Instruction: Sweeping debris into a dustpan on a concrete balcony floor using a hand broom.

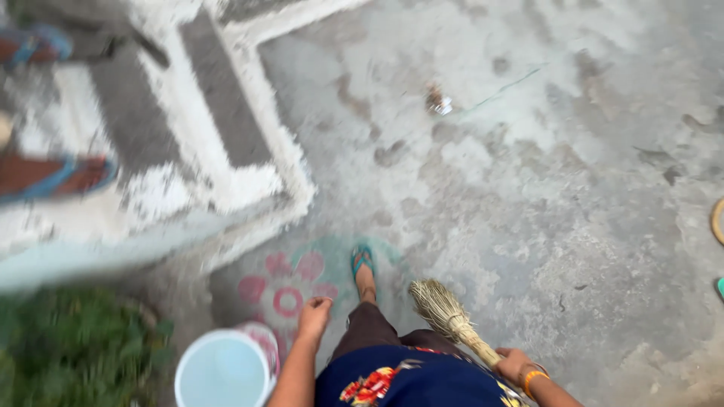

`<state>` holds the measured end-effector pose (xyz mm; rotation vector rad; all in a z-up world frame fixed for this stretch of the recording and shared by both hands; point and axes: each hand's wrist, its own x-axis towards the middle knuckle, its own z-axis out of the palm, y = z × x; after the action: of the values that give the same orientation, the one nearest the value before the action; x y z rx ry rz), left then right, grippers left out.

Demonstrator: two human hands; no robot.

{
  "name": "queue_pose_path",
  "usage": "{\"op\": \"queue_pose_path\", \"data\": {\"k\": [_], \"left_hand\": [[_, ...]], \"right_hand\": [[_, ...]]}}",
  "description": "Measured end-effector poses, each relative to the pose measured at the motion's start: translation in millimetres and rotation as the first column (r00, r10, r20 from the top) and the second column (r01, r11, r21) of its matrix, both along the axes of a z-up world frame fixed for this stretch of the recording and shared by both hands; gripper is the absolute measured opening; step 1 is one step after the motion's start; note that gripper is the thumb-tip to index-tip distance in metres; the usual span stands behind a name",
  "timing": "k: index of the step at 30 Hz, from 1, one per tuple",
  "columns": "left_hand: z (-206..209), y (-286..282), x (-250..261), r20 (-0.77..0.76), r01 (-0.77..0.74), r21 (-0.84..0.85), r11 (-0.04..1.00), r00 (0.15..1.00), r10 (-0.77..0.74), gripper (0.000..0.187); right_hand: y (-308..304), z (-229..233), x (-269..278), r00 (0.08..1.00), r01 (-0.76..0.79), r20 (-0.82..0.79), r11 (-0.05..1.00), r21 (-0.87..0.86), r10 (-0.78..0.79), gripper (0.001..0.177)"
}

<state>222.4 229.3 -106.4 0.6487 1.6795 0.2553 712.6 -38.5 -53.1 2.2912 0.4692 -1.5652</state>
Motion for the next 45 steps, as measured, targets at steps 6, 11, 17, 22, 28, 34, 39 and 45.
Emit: {"op": "queue_pose_path", "data": {"k": [6, 11, 17, 22, 28, 34, 39, 45], "left_hand": [[52, 148, 99, -0.118, 0.433, 0.024, 0.901, 0.896, -0.428, 0.035], [22, 201, 149, -0.168, 0.514, 0.286, 0.809, 0.858, -0.486, 0.031], [5, 224, 192, -0.161, 0.484, 0.076, 0.872, 0.869, -0.468, 0.034], [2, 252, 235, -0.187, 0.372, 0.141, 0.918, 0.92, -0.344, 0.033], [41, 294, 322, -0.142, 0.225, 0.138, 0.965, 0.968, -0.205, 0.032], [77, 334, 381, -0.042, 0.259, 0.076, 0.963, 0.966, -0.256, 0.034], [63, 372, 395, -0.045, 0.295, 0.218, 0.93, 0.955, -0.293, 0.037], [58, 421, 387, 0.085, 0.278, 0.05, 0.959, 0.956, -0.282, 0.038]], "right_hand": [[101, 57, 3, 0.979, 0.102, 0.177, 0.995, 0.0, -0.1, 0.075], [120, 73, 27, 0.937, 0.2, 0.267, 0.972, 0.119, -0.226, 0.078], [88, -36, 114, 0.846, 0.461, 0.173, 0.855, 0.237, -0.504, 0.078], [139, -61, 219, 0.904, 0.389, 0.121, 0.906, 0.169, -0.411, 0.046], [230, -21, 289, 0.903, 0.423, 0.013, 0.882, -0.21, -0.43, 0.025], [268, -27, 287, 0.916, 0.386, -0.068, 0.915, -0.117, -0.396, 0.022], [266, -58, 288, 0.741, 0.657, -0.156, 0.753, -0.03, -0.653, 0.021], [340, -39, 301, 0.316, 0.895, -0.254, 0.376, -0.24, -0.914, 0.017]]}}
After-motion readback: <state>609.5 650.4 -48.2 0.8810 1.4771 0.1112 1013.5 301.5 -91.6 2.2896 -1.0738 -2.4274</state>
